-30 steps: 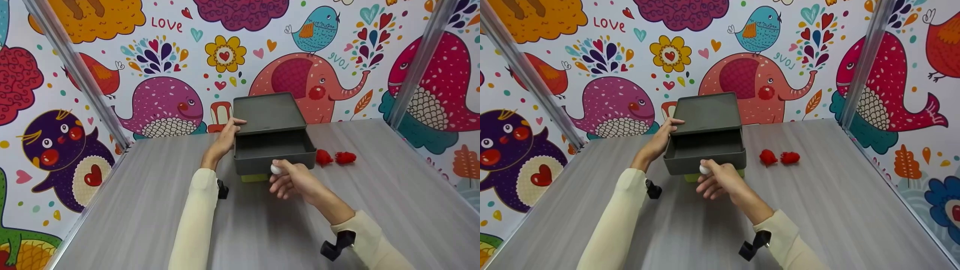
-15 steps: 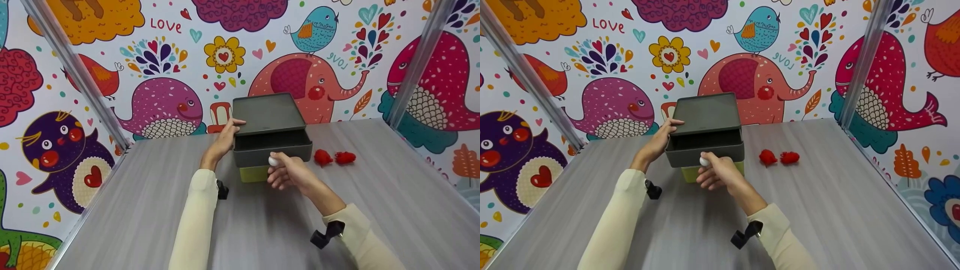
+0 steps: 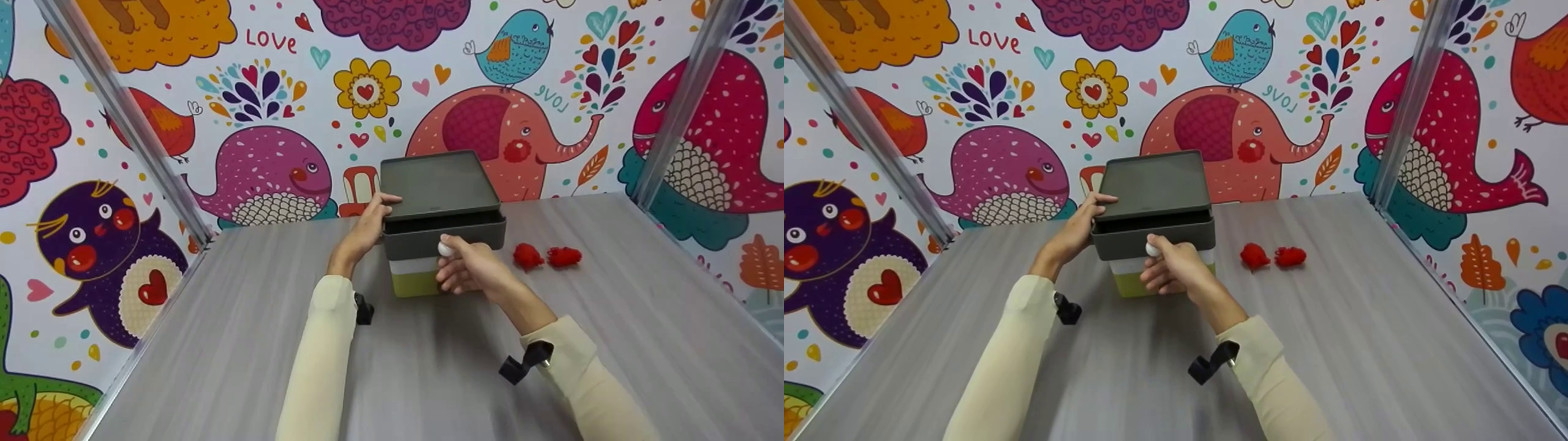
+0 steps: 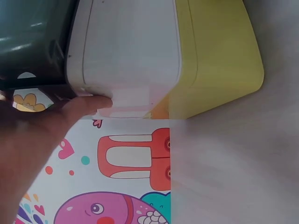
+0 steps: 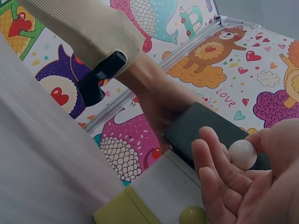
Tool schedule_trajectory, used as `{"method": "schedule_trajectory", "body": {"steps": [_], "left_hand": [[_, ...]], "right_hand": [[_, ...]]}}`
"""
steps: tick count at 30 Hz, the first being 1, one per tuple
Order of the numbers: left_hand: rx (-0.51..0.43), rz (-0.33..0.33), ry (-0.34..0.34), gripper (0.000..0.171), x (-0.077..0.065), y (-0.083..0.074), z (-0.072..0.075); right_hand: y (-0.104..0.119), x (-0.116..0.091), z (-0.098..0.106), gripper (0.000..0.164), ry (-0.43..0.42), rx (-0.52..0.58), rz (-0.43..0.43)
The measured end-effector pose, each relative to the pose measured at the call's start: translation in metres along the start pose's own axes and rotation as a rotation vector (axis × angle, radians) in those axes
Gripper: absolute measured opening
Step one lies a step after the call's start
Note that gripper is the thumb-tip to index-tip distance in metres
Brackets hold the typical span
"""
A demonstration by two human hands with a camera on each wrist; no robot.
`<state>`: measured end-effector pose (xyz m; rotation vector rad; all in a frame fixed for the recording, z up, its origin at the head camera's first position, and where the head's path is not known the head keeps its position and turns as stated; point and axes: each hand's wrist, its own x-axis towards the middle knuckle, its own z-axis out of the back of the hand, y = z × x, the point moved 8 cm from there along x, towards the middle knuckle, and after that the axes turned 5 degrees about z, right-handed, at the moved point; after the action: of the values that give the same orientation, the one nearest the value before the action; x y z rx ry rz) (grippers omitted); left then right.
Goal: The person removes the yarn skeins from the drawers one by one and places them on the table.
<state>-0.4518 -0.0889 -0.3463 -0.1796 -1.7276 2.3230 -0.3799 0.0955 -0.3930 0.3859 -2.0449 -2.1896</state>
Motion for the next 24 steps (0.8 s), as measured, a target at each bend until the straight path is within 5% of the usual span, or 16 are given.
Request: {"method": "schedule_trajectory", "body": {"steps": [24], "left_hand": [[-0.073,0.039,0.005,0.04,0.0,0.002,-0.001]], "right_hand": [[0.007,0.018,0.005,0.055,-0.005,-0.031,-0.009]]}}
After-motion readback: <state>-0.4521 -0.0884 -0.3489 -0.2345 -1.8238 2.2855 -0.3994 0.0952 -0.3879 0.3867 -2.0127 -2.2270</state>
